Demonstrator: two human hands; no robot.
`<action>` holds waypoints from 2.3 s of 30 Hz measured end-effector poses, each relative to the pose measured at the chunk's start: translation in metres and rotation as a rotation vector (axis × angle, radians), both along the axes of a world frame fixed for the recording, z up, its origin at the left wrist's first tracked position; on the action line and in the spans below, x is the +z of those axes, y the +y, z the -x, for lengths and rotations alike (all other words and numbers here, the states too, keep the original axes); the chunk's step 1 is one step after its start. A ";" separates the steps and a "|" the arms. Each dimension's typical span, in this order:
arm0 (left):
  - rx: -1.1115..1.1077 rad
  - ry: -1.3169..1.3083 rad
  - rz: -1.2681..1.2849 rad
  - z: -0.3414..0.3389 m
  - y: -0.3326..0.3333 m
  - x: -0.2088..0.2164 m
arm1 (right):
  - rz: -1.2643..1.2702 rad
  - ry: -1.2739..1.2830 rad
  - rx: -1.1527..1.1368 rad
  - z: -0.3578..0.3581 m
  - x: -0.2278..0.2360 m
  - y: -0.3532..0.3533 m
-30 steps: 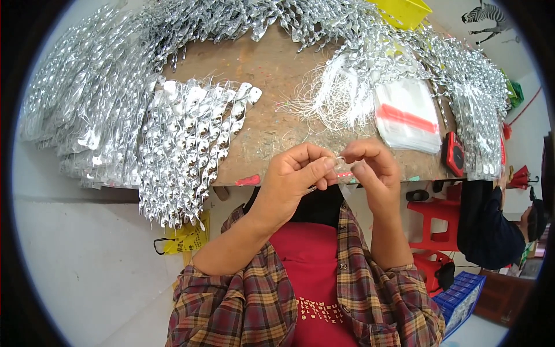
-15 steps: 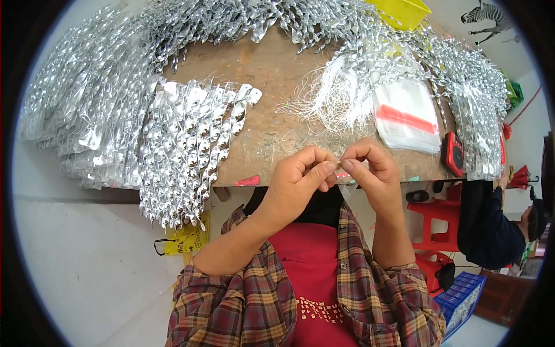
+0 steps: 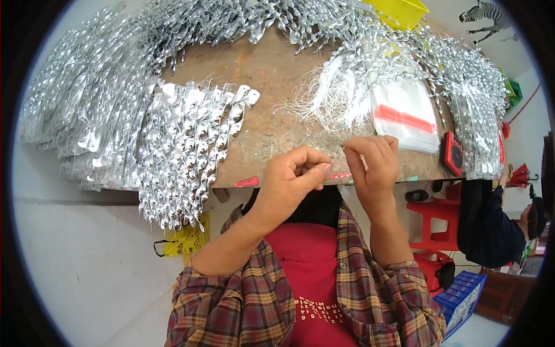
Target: Arranging and packaging silver foil fringe decorations into plastic bags.
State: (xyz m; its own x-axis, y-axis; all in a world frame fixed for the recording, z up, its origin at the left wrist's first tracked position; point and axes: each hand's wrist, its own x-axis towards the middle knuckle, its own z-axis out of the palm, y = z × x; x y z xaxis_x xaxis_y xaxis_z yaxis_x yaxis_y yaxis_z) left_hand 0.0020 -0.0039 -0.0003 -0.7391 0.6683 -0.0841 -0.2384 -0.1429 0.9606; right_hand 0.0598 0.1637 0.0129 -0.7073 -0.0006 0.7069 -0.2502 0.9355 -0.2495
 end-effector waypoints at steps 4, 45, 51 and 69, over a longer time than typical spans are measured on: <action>0.027 0.029 -0.087 -0.006 0.007 -0.001 | 0.841 -0.153 0.187 -0.005 -0.005 -0.011; 0.066 -0.039 -0.111 -0.004 0.005 0.001 | 0.954 -0.440 0.336 -0.009 0.005 0.000; 0.098 -0.087 -0.129 -0.004 0.006 0.001 | 0.804 -0.366 0.324 -0.008 0.001 -0.001; 0.057 -0.085 -0.139 -0.004 0.005 -0.001 | 0.762 -0.375 0.334 -0.008 0.001 0.000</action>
